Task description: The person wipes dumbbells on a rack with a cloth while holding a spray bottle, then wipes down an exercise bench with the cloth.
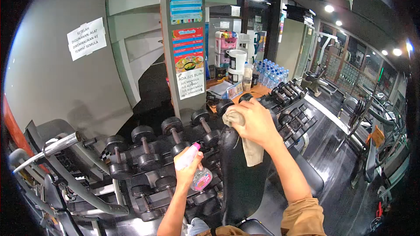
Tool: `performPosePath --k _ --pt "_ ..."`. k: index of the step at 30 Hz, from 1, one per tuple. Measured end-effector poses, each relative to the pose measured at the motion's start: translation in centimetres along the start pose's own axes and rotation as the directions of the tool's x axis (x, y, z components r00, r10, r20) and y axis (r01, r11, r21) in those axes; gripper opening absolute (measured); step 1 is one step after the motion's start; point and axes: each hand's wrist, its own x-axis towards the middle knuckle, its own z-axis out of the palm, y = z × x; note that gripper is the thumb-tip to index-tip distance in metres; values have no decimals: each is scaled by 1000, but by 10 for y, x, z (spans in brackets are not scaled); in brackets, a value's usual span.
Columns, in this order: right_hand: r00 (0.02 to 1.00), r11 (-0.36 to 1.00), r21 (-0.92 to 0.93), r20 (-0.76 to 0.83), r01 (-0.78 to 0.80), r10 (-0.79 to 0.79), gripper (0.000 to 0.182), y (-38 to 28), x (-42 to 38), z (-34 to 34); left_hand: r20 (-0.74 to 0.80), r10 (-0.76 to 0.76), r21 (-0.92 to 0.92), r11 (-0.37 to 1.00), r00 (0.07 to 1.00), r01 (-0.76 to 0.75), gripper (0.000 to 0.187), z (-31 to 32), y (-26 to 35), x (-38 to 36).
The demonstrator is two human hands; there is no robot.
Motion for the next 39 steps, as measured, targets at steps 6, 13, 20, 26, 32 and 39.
performPosePath --k 6,13,20,26,32,39 --pt "944 951 -17 127 310 -305 31 -40 -27 27 -50 -40 15 999 998 41 15 -1 3 2" --pt "985 987 20 61 161 -162 42 -29 -15 9 13 -26 50 998 1000 25 15 -2 4 4" --pt "987 990 17 -77 -141 142 40 3 -3 1 59 -53 108 993 997 47 15 -4 16 -2" --pt "991 986 111 -68 126 -119 42 -15 -26 3 108 -30 127 992 994 16 12 4 18 -2" --pt "966 990 81 -241 119 -96 41 30 -26 -4 149 -7 100 995 989 -8 17 19 20 0" --pt "952 940 223 -222 259 -210 43 36 -20 2 147 15 148 988 989 -37 10 36 29 8"
